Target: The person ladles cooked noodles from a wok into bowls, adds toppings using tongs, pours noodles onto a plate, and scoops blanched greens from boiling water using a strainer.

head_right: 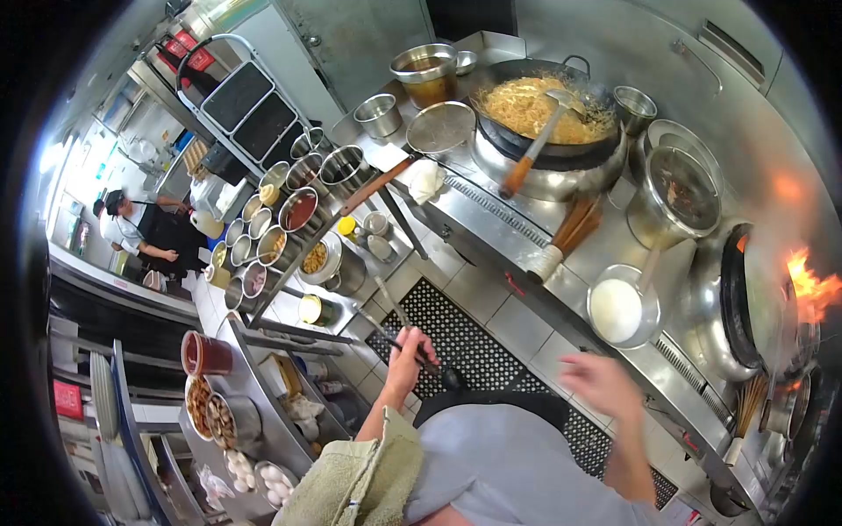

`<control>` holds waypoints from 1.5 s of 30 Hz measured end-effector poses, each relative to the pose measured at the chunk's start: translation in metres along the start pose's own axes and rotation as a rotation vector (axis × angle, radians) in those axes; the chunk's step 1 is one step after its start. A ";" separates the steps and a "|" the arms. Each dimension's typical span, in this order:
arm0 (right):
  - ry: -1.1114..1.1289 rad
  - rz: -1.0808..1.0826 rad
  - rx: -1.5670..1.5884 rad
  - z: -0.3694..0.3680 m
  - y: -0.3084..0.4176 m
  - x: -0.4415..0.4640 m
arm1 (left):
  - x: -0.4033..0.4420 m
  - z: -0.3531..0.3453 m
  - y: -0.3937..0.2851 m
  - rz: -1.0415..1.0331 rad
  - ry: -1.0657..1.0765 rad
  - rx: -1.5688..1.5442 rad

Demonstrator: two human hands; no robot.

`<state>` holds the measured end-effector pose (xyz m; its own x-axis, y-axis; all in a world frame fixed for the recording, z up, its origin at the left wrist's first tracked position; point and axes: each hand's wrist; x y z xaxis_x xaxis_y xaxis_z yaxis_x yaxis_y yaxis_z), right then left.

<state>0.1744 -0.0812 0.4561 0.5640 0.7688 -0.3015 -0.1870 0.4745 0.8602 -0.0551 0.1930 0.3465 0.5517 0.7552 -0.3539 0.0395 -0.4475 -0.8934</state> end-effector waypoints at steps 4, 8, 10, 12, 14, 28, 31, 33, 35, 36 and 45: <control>0.290 0.074 0.200 -0.136 0.028 0.113 | 0.033 -0.005 -0.039 -0.099 0.045 -0.089; 0.631 0.172 0.355 -0.210 0.079 0.161 | 0.032 0.010 -0.047 -0.264 -0.172 -0.117; 0.771 0.180 0.297 -0.226 0.076 0.190 | 0.022 0.036 -0.037 -0.392 -0.381 0.067; 0.871 0.042 0.217 -0.248 0.067 0.224 | -0.011 0.073 -0.028 -0.403 -0.697 0.346; 0.898 -0.004 0.069 -0.279 0.060 0.245 | -0.074 0.103 -0.017 -0.434 -1.013 0.425; 1.688 0.422 -0.259 -0.452 0.106 0.071 | -0.473 -0.047 0.051 -0.004 -2.626 0.576; 1.954 0.650 -0.247 -0.456 0.119 -0.027 | -0.443 -0.046 0.145 0.036 -2.460 0.394; 2.253 0.784 -0.227 -0.428 0.180 -0.137 | -0.421 -0.046 0.187 -0.107 -2.372 0.189; 2.180 1.454 0.072 -0.405 0.240 -0.248 | -0.427 -0.058 0.165 0.082 -2.177 0.055; 2.233 1.632 0.228 -0.412 0.261 -0.309 | -0.430 -0.055 0.174 0.069 -2.167 0.092; 1.236 2.533 0.139 -0.443 0.382 -0.647 | -0.452 -0.082 0.186 -0.162 -2.307 -0.034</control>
<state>-0.6176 -0.2074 0.7972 -0.6345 -0.5506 0.5424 0.6013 -0.7926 -0.1012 -0.2291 -0.2710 0.3630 -0.9876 -0.1455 0.0593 -0.0072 -0.3351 -0.9421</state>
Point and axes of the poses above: each hand's wrist, its own x-axis towards the middle knuckle, its own z-axis out of the back of the hand, y = z × x, and after that the axes turned 8 degrees about -y, right-handed
